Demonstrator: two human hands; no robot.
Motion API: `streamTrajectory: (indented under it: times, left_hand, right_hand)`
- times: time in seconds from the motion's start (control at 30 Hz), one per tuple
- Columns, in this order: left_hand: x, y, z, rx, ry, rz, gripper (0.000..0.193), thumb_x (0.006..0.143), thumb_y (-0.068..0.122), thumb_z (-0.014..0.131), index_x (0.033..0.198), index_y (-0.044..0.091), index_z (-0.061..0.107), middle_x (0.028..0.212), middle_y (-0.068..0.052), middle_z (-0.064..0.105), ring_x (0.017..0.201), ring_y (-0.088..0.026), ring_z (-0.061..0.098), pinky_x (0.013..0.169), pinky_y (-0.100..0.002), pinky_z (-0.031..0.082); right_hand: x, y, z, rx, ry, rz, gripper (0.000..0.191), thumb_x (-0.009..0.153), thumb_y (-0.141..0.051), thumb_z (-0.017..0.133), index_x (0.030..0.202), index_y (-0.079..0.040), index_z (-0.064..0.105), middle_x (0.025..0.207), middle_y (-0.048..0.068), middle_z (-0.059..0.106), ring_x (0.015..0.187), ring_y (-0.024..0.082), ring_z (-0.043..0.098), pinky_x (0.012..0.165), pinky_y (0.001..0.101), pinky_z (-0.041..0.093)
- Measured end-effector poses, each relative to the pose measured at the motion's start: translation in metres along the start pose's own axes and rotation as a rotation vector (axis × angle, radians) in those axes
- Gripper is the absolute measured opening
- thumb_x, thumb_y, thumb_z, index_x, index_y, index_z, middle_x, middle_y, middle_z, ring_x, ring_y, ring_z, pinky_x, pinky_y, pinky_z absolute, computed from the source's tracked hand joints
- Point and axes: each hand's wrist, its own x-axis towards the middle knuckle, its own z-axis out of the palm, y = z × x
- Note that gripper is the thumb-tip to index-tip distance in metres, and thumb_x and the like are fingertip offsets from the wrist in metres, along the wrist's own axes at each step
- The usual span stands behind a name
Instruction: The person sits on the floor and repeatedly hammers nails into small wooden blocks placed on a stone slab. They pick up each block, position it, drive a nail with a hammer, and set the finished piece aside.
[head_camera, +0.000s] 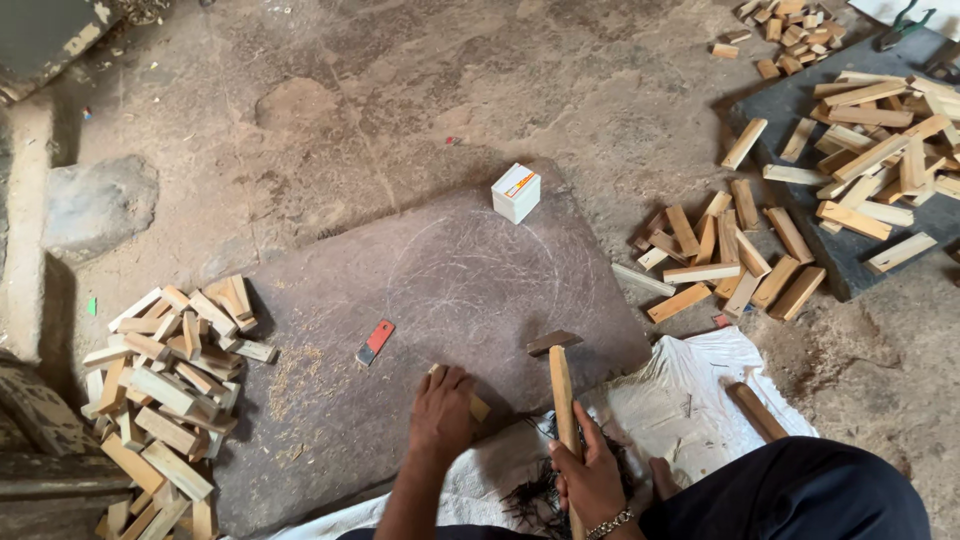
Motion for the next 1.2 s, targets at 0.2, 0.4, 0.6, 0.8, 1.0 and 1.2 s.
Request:
streamTrajectory:
  times: [0.2,0.4,0.6,0.8,1.0,1.2]
  left_hand:
    - [0.015,0.005,0.000,0.027,0.070,-0.104,0.036,0.078,0.011,0.069,0.115,0.010,0.071,0.110,-0.011,0.067,0.114,-0.032,0.057,0.107,-0.047,0.038]
    - [0.002,0.010,0.033,-0.049,0.279,-0.253,0.034,0.077,0.013,0.069,0.111,0.007,0.070,0.107,-0.014,0.066,0.107,-0.035,0.059,0.099,-0.049,0.041]
    - [-0.054,0.046,0.092,-0.230,-0.151,-0.213,0.015,0.090,0.016,0.063,0.102,0.008,0.067,0.104,-0.019,0.064,0.096,-0.039,0.063,0.081,-0.050,0.052]
    - [-0.092,0.067,0.134,-0.368,0.054,-0.083,0.014,0.076,0.014,0.070,0.087,0.005,0.072,0.089,-0.018,0.066,0.085,-0.040,0.065,0.071,-0.053,0.052]
    - [-0.092,0.065,0.107,-0.513,0.041,-0.150,0.011,0.077,0.015,0.076,0.078,0.005,0.071,0.077,-0.017,0.068,0.077,-0.039,0.067,0.071,-0.050,0.054]
    - [-0.085,0.074,0.092,-0.812,0.078,-0.549,0.013,0.089,0.018,0.072,0.092,0.005,0.072,0.082,-0.014,0.074,0.078,-0.032,0.073,0.072,-0.043,0.057]
  right_hand:
    - [0.001,-0.002,0.001,0.015,0.013,0.031,0.080,0.093,-0.014,0.072,0.161,-0.028,0.031,0.069,0.007,0.058,0.044,0.013,0.049,0.038,0.0333,0.042]
    - [0.000,0.005,-0.001,-0.338,0.068,-0.184,0.080,0.087,-0.021,0.073,0.159,-0.028,0.038,0.090,0.014,0.076,0.056,0.024,0.061,0.053,0.0385,0.053]
    - [-0.009,-0.002,0.002,-0.791,0.063,-0.209,0.080,0.088,-0.035,0.066,0.160,-0.041,0.033,0.148,0.003,0.058,0.124,0.033,0.065,0.101,0.0437,0.056]
    - [-0.020,0.004,0.013,-0.800,-0.055,-0.393,0.072,0.087,-0.031,0.071,0.152,-0.037,0.041,0.143,0.010,0.061,0.125,0.034,0.063,0.102,0.0423,0.054]
    - [-0.019,0.005,0.013,-0.765,0.071,-0.400,0.075,0.082,-0.029,0.074,0.151,-0.036,0.046,0.141,0.007,0.065,0.126,0.032,0.064,0.100,0.0403,0.055]
    - [-0.015,0.004,0.008,-0.590,0.068,-0.693,0.074,0.082,-0.017,0.078,0.150,-0.017,0.048,0.127,0.019,0.070,0.104,0.032,0.073,0.081,0.0415,0.058]
